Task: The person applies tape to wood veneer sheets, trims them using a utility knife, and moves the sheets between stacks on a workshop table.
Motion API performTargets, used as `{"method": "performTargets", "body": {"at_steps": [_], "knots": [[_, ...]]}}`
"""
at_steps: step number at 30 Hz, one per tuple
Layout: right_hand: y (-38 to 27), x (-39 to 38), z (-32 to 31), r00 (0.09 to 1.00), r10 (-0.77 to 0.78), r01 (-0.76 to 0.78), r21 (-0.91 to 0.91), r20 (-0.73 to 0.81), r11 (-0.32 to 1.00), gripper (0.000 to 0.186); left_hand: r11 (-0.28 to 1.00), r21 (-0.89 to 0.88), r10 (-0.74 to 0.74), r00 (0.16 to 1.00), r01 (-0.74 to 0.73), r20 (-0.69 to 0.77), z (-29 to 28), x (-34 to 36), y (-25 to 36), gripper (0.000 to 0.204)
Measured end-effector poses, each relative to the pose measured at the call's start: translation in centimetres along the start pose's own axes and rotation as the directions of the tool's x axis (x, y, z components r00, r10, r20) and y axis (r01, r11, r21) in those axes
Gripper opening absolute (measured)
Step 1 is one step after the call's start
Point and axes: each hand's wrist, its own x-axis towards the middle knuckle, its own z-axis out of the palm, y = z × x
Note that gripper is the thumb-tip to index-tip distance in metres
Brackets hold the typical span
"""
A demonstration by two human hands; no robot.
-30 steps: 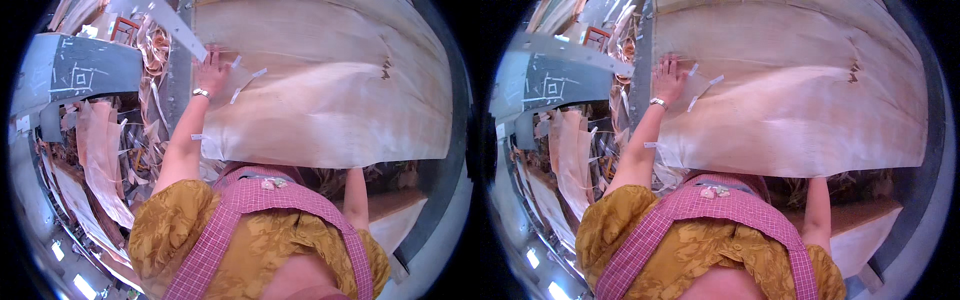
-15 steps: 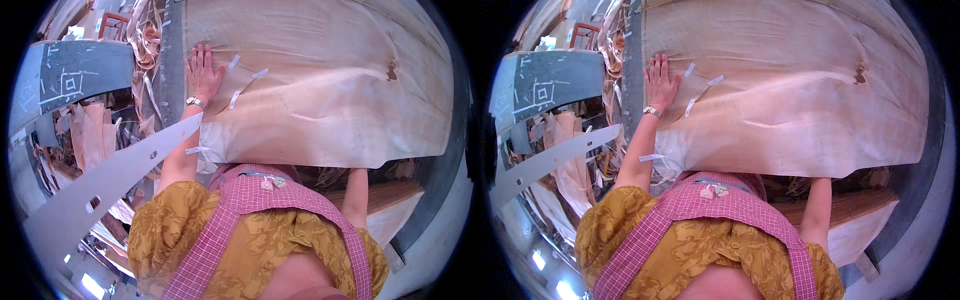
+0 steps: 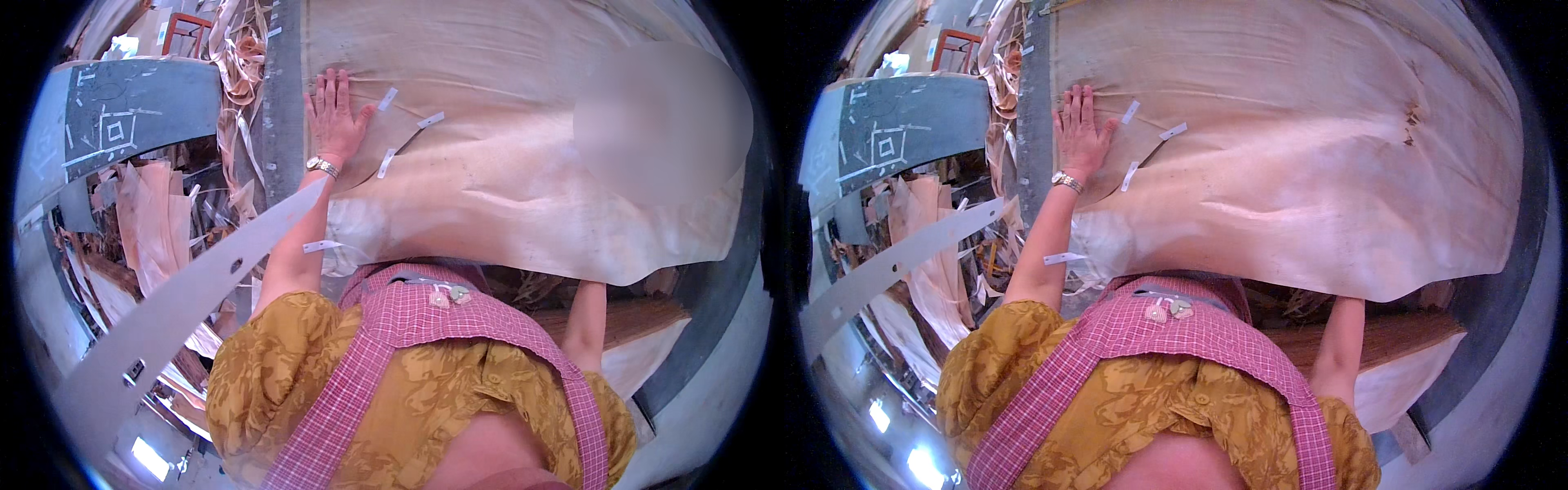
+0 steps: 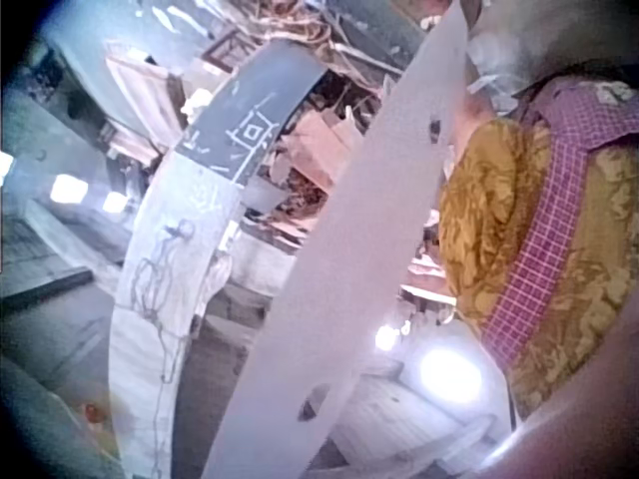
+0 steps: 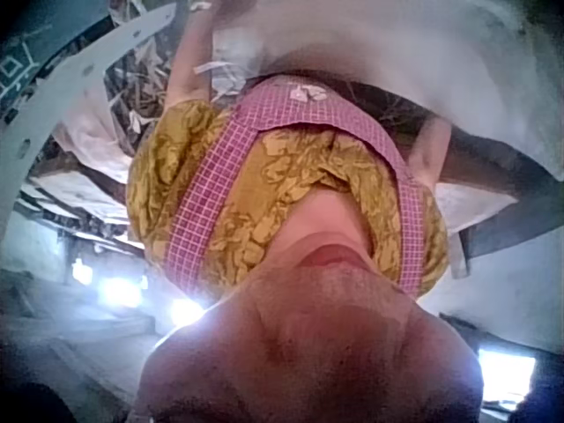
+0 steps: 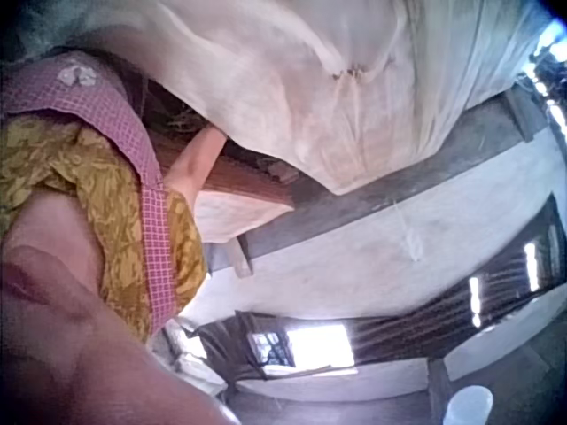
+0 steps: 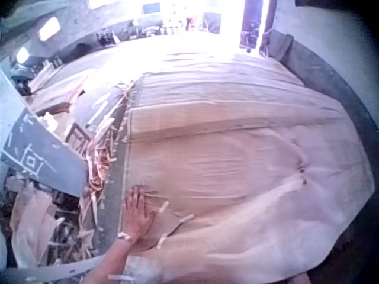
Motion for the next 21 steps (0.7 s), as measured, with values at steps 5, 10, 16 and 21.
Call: {"method": "performTargets", "body": {"at_steps": [5, 10, 16, 21], "knots": [[1.0, -2.8, 0.1, 1.000, 0.008, -0.008, -0.010, 0.015, 1.000, 0.043, 1.000, 0.015, -0.009, 1.000, 0.009, 0.003, -0.9, -0.2, 0.7, 0.076], [1.3, -5.3, 1.2, 0.999, -0.027, 0.027, 0.012, 0.021, 1.000, 0.044, 0.996, -0.081, -0.045, 0.999, 0.047, 0.026, -1.9, -1.2, 0.3, 0.074], [1.2, -6.7, 4.5, 0.990, -0.137, 0.140, 0.137, -0.034, 0.981, 0.045, 0.992, -0.093, -0.079, 0.997, 0.080, 0.006, -5.1, -4.7, 3.3, 0.073], [-2.6, -8.3, 9.9, 0.966, -0.241, 0.260, 0.339, -0.097, 0.904, 0.047, 0.998, -0.065, 0.025, 0.992, -0.017, 0.123, -5.6, -8.0, 6.0, 0.075]]}}
